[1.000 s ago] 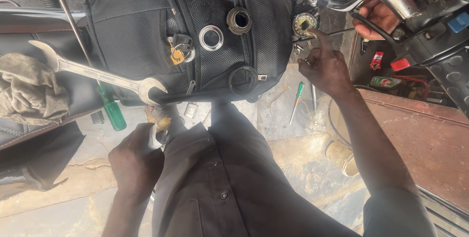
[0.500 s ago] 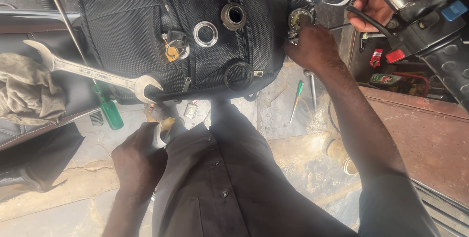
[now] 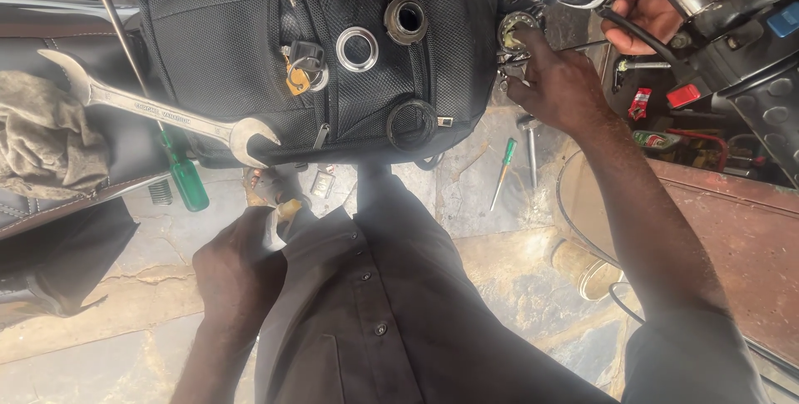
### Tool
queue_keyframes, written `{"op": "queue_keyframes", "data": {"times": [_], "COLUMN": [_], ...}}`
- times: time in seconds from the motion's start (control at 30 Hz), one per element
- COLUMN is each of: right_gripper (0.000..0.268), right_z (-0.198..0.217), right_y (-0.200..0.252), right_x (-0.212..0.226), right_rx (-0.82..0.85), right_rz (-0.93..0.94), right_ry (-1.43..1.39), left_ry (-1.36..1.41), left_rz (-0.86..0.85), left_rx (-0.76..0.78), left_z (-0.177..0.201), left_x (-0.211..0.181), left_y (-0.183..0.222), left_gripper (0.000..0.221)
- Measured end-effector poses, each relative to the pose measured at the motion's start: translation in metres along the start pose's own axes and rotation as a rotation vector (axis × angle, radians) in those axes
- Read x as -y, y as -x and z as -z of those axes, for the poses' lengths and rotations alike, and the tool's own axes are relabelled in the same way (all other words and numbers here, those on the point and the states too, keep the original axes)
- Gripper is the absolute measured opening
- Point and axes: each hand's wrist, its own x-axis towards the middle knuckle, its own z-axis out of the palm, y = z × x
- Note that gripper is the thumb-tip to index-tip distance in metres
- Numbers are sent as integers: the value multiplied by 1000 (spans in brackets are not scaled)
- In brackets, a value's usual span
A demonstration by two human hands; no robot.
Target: Applying grease to motorcycle steering bearings and reassembling the headstock components.
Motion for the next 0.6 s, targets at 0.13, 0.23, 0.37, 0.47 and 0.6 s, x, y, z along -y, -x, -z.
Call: {"op": "queue_keyframes", "data": {"times": [0.13,0.23,0.37,0.47,0.6], "right_gripper": [71,73,85,84,81], "right_z": [-11,-29,-51,-58,-42], "right_y": [7,13,20,28,35], "right_x": [-11,-22,-27,-25,-8], "right_rx": [-53,-121,-196,-203,-159], "right_rz": [2,51,111,78,71], "right_ry": [-189,10,609,899,1031], "left_ry": [-4,0,15,7,2], "left_rz": [21,34,40,38,35], "left_rx": [13,38,56,77,86], "left_z": [-1,-3,-7,-10,-11], "left_x": [2,2,3,2,-1], "left_y": [2,3,4,4,3], "left_gripper": [34,33,34,35,35]}}
